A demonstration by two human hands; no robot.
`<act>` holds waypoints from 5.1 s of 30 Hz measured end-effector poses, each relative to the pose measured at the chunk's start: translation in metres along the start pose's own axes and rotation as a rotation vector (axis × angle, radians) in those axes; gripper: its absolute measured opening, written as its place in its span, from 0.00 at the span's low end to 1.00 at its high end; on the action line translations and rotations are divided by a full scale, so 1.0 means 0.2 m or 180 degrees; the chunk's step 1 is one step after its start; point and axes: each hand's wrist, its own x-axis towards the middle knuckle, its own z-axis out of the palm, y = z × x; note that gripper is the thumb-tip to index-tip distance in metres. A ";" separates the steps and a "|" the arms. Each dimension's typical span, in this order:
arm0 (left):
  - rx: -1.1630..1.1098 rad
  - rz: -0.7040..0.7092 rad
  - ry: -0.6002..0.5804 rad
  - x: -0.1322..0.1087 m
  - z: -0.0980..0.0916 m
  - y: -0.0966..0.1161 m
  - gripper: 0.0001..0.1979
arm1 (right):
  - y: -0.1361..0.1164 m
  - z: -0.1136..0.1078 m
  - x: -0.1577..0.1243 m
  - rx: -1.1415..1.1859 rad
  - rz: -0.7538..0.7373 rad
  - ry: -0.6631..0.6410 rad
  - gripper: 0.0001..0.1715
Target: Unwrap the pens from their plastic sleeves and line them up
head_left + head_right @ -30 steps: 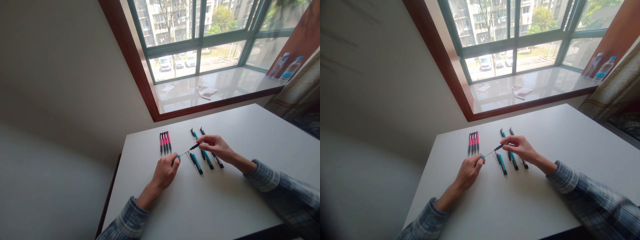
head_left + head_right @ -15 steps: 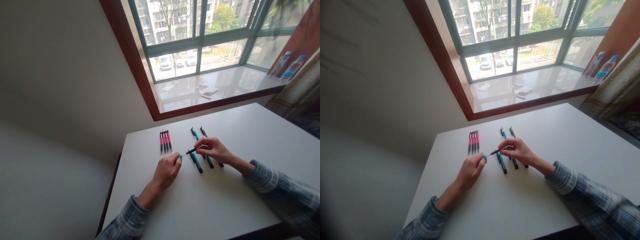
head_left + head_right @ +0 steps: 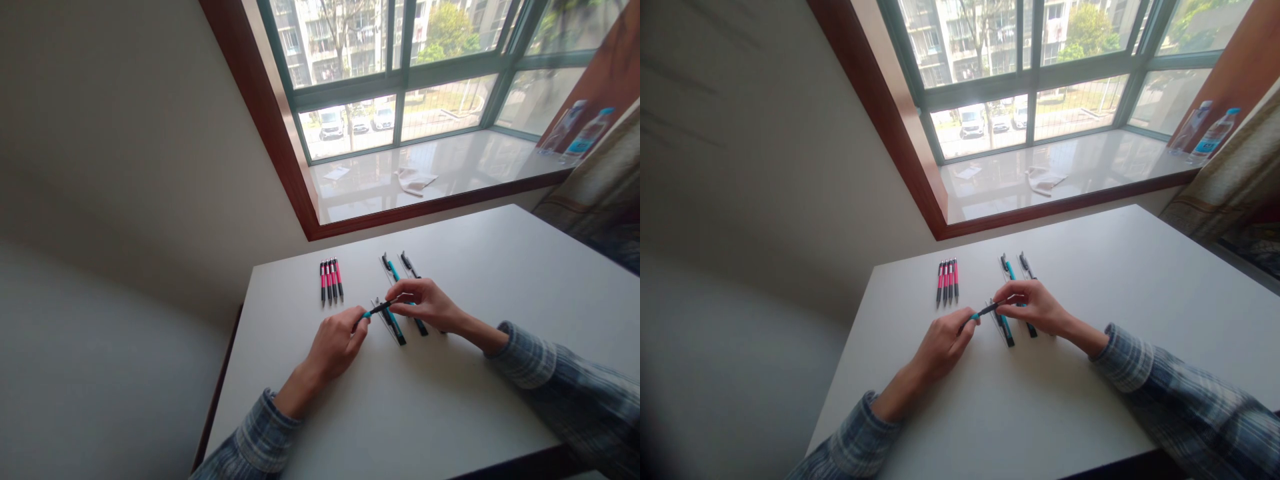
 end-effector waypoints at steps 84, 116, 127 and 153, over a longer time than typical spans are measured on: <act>-0.0118 0.0170 -0.0101 0.01 0.03 -0.06 0.16 | -0.05 -0.04 -0.02 -0.1965 -0.0736 -0.0485 0.10; -0.0449 0.0000 -0.0073 0.01 0.03 -0.06 0.04 | -0.07 -0.02 -0.01 -0.2448 -0.0755 -0.0730 0.22; -0.0438 0.0000 -0.0070 0.01 0.02 -0.06 0.04 | -0.06 -0.03 -0.02 -0.2134 -0.0799 -0.0576 0.05; -0.3043 0.0197 -0.0615 -0.01 -0.11 -0.11 0.38 | -0.07 -0.09 0.01 -0.1096 -0.0309 -0.0689 0.21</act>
